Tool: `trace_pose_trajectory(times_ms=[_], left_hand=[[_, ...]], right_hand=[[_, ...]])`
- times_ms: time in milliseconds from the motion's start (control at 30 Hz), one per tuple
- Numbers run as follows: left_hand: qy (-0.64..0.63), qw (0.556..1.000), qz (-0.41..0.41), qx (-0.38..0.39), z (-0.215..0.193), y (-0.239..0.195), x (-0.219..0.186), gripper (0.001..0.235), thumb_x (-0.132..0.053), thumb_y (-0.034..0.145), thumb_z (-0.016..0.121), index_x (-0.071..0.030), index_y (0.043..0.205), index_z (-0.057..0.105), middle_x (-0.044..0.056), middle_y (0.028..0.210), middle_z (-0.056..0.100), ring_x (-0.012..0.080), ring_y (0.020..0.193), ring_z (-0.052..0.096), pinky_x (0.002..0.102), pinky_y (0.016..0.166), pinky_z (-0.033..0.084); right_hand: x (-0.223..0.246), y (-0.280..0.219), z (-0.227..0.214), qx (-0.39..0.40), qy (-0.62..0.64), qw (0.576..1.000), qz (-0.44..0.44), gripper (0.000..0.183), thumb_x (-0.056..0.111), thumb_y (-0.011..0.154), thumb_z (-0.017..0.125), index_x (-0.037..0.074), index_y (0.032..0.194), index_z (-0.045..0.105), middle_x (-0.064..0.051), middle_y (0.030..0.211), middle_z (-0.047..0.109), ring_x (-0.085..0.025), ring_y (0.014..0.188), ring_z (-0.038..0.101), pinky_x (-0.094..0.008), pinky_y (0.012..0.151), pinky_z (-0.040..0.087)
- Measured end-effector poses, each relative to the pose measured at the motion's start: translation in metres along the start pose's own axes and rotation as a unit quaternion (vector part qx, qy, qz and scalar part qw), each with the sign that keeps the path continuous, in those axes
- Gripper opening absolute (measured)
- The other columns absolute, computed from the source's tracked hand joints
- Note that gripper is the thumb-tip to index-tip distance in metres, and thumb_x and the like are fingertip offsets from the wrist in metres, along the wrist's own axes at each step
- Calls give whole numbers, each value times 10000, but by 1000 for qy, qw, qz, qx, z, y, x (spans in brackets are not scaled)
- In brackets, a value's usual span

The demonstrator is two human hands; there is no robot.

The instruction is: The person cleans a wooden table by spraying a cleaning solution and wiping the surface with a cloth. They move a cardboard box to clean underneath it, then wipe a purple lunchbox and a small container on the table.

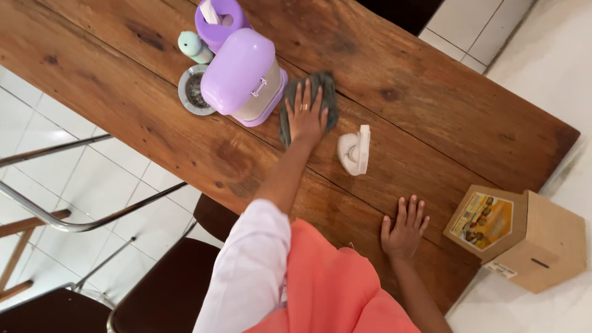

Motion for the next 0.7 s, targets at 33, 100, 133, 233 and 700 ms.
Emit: trace_pose_trajectory(times_ms=[33, 100, 133, 233, 700], left_hand=[[-9, 1000, -10, 4, -1, 14, 1, 638, -494, 1066, 338, -246, 1644, 226, 57, 1719, -46, 278, 1584, -28, 602, 1242, 43], [-28, 999, -26, 12, 1, 33, 0, 643, -495, 1061, 360, -257, 1644, 232, 47, 1725, -36, 274, 1591, -24, 596, 1257, 51], [-28, 999, -26, 2, 0, 35, -1, 648, -498, 1061, 370, -251, 1644, 235, 48, 1725, -28, 272, 1592, -14, 595, 1260, 63], [-23, 999, -15, -24, 6, 14, -1, 661, -503, 1059, 394, -231, 1643, 249, 53, 1725, 0, 269, 1593, 16, 596, 1259, 100], [-18, 999, -29, -5, 10, -221, 132, 628, -380, 981, 600, -172, 1560, 479, 90, 1686, 314, 289, 1579, 255, 606, 1263, 211]], right_hand=[[0, 1, 1, 4, -1, 1000, 1, 651, 345, 973, 540, 119, 1569, 412, -130, 1707, 284, -358, 1597, 193, -624, 1262, 109], [-1, 1, 2, 10, -4, 1000, 6, 657, 346, 972, 538, 119, 1576, 411, -132, 1708, 286, -358, 1597, 194, -623, 1264, 110], [0, 2, 1, 7, -5, 1000, 1, 663, 346, 971, 539, 114, 1579, 410, -134, 1708, 284, -360, 1596, 191, -625, 1263, 109], [1, -2, 0, 8, -5, 1000, -7, 678, 347, 972, 540, 98, 1588, 404, -142, 1711, 274, -369, 1595, 181, -633, 1259, 106], [7, -10, -1, 6, 15, 999, -36, 688, 292, 1004, 567, 89, 1629, 363, -178, 1750, 223, -418, 1618, 150, -677, 1256, 101]])
Point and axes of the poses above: each hand's wrist, its own y-axis towards the middle knuckle, its own z-axis out of the palm, x = y × z, the point moved 9 cm from there along y, towards the middle knuckle
